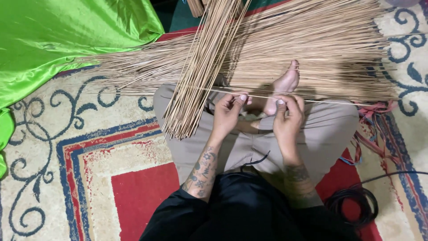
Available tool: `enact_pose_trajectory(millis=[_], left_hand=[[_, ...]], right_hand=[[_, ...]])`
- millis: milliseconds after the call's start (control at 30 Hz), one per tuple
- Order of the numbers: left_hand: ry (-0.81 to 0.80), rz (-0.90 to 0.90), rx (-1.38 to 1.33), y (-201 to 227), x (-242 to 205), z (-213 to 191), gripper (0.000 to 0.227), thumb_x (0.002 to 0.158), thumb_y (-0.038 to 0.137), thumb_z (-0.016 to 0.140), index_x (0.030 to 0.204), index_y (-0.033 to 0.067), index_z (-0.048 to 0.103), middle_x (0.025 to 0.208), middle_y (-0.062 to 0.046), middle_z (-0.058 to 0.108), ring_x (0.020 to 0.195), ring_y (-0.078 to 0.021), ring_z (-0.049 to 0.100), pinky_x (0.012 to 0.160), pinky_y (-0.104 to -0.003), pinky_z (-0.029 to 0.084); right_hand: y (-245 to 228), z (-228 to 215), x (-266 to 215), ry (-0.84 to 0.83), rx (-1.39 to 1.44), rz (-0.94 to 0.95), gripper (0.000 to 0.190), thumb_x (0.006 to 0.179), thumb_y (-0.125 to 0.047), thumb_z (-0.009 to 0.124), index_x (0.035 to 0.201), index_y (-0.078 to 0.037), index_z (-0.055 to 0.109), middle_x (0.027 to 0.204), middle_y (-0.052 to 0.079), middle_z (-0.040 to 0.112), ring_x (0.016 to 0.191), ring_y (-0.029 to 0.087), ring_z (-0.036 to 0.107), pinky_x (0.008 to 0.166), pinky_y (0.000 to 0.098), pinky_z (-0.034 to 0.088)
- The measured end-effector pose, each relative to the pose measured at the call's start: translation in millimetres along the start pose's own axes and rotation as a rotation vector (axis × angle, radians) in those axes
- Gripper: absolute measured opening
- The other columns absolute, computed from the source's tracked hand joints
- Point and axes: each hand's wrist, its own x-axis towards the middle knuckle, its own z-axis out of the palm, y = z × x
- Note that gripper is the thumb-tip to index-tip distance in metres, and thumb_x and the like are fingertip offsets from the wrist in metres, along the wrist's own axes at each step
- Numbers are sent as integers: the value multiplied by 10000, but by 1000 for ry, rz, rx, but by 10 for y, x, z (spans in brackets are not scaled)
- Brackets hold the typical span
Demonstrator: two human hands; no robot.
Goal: Weaving thin wooden sticks together with string to form a mat while sitting on the floor.
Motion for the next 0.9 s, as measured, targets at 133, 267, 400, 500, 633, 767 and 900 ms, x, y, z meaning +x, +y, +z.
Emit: enact_pose_trajectory(millis=[133,267,400,500,633,767,900], left_hand=[[58,-5,-57,-24,-58,-31,143,1005,95,673,1099,6,735,894,-158,773,859,-189,747,859,-339,592],[120,18,-32,61,-5,-99,149,1026,116,639,1059,6,735,869,-163,778,838,-193,758,845,-334,598],[128,-1,-41,9,-5,-137,161,1040,124,619,1057,2,722,863,-160,775,814,-199,763,841,-328,598],[143,-6,-28,51,-19,-119,158,1036,114,622,1044,-12,717,861,-174,770,797,-197,759,816,-301,591],[143,-23,-79,20,-29,-100,171,1044,116,610,1052,-22,709,868,-177,769,789,-189,759,800,-288,594],[73,-71,-86,-36,-70,-24,169,1041,103,616,1052,-38,708,871,-196,769,787,-193,759,792,-299,595],[-33,-78,-88,-15,-104,-30,196,1063,64,540,1125,-36,697,945,-200,768,855,-197,757,776,-242,567]], right_hand=[[-105,52,-19,-14,18,-21,247,947,100,641,1096,-70,741,1055,137,585,1018,373,638,903,427,501],[-186,145,-109,146,25,34,188,980,-7,695,1147,-49,621,1023,99,477,916,261,517,862,371,437],[-112,284,-300,227,178,196,175,1026,-88,656,1095,-92,495,929,-36,336,870,82,365,803,264,341],[-146,291,-331,235,303,259,176,1055,-108,629,1044,-102,454,926,-59,347,848,40,358,804,234,341],[36,311,-339,32,437,362,149,1075,-177,633,1001,-48,620,738,67,605,685,99,569,655,245,471],[79,379,-269,-40,756,585,226,1092,-229,559,1152,-31,649,840,75,683,680,88,666,654,192,563],[130,334,-247,-15,804,675,180,1087,-192,557,1095,-45,660,872,76,708,712,100,691,684,194,577]])
